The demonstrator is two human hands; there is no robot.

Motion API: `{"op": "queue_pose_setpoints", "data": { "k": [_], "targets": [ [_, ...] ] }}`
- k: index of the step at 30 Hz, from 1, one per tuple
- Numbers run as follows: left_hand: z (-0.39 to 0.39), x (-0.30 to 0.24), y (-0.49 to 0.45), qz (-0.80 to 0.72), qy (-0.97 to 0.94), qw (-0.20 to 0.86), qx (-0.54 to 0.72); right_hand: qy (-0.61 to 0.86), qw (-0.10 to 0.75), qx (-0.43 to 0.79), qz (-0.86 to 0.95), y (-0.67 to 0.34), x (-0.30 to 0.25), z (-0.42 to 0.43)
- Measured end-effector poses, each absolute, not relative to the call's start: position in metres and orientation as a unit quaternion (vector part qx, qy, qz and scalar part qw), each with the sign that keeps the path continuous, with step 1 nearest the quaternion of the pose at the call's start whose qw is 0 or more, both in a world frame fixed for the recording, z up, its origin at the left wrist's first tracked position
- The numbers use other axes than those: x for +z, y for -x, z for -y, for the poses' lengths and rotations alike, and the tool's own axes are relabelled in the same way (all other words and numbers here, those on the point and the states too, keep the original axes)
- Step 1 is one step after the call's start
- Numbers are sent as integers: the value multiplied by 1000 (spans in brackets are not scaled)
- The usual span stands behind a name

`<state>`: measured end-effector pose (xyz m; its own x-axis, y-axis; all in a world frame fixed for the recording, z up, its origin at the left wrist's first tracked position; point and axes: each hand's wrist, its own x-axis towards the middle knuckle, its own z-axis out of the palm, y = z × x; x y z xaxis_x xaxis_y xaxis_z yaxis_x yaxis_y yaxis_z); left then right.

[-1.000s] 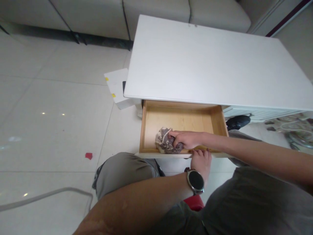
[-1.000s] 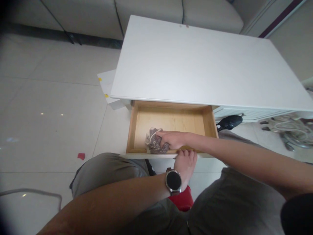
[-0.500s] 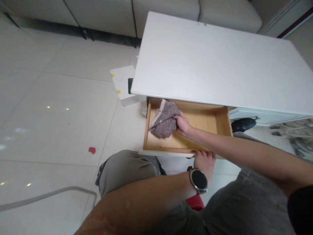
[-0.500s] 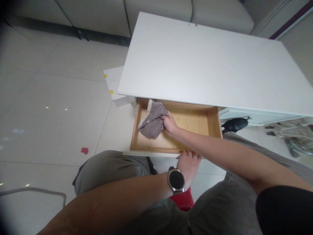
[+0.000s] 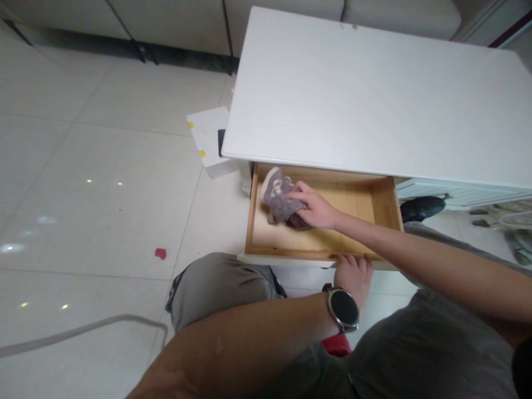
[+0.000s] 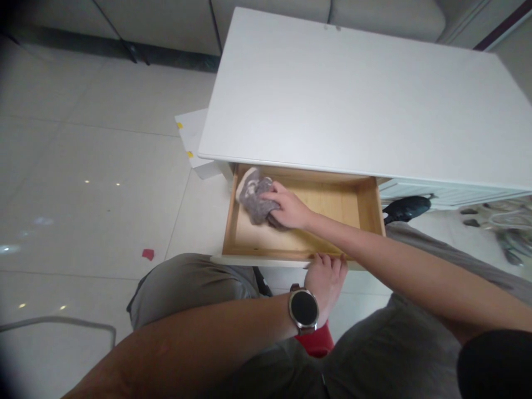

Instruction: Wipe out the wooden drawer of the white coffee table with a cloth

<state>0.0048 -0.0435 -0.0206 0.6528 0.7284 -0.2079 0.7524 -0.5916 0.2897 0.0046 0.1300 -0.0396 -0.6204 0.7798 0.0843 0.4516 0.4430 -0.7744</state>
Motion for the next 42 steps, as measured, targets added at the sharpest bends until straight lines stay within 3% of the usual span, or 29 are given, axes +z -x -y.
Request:
{"op": "queue_pose_setpoints", "data": {
  "k": [6,11,20,30,36,39,42],
  "targets": [
    [44,-19,-7,-401,-892,197,-68,139,-94,271,948,60,-18,-92],
    [41,-22,-8,-406,-891,196,-51,93,-198,254,942,50,-18,-103],
    [45,-25,-4,-412,-894,172,-29,70,-255,288,920,-77,-5,-100],
    [60,-61,-20,-327,-940,98,10,115,-204,281,931,-65,-16,-89],
    [56,-41,-21,-273,-944,-73,-167,98,-179,290,935,-72,-17,-91],
    [56,-35,-17,-274,-943,-78,-171,92,-199,272,937,-86,-15,-93],
    [57,-36,-6,-271,-957,-40,-99,75,-225,243,941,-112,-15,-93]
  ]
}}
